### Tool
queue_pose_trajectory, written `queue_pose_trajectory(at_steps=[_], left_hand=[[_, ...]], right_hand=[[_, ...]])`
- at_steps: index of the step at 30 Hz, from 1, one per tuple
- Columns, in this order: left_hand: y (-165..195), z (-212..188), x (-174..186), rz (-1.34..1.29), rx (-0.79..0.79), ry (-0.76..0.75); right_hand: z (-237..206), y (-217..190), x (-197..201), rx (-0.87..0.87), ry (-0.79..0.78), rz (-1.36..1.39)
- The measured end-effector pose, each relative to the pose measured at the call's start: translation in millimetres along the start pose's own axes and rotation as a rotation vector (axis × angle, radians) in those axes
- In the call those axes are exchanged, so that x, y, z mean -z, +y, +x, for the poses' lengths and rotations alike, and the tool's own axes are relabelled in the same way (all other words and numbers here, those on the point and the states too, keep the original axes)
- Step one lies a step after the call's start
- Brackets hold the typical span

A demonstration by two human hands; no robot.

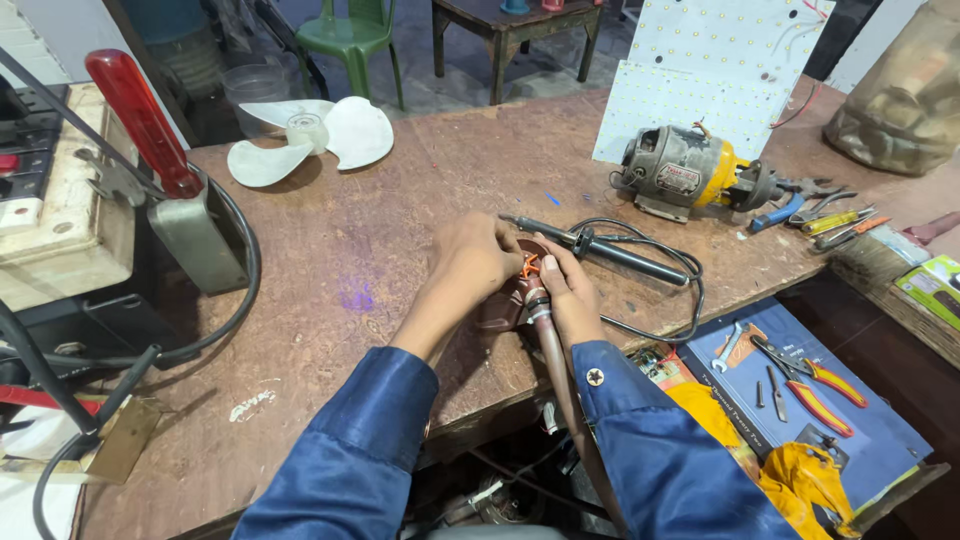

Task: The person works on a small electric water pump at a workbench. They fit the orange impeller into the pump housing, press the housing together over the hose, pick up and reposition a soldering iron, and use pliers to handle a small orange-capped component.

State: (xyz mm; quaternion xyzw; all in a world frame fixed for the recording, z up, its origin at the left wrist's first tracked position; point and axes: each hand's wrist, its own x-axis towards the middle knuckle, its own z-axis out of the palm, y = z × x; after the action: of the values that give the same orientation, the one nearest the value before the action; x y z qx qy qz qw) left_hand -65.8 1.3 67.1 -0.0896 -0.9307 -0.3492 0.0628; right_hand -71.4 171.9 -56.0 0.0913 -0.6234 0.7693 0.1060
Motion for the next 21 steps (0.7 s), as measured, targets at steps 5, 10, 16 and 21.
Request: queue_pose_trajectory(at_steps=[5, 10, 16, 21], left_hand=[[1.3, 0.2, 1.2, 0.002, 0.011, -0.004], [0.5, 1.1, -0.2, 0.003, -0.014, -0.010], [-4.8, 0.0, -4.3, -0.023, -0.129, 0.058], [-14.2, -11.7, -9.3, -0.183, -0.240, 0.082]], right_hand=[[-2.9, -5.1, -2.0, 0.056, -0.003, -0.082], [-6.2, -8.2, -1.9, 0.046, -0.003, -0.101], [-4.8, -7.2, -2.6, 0.061, 0.006, -0.090], [-7.8, -14.1, -1.4, -0.046, 0.027, -0.127]])
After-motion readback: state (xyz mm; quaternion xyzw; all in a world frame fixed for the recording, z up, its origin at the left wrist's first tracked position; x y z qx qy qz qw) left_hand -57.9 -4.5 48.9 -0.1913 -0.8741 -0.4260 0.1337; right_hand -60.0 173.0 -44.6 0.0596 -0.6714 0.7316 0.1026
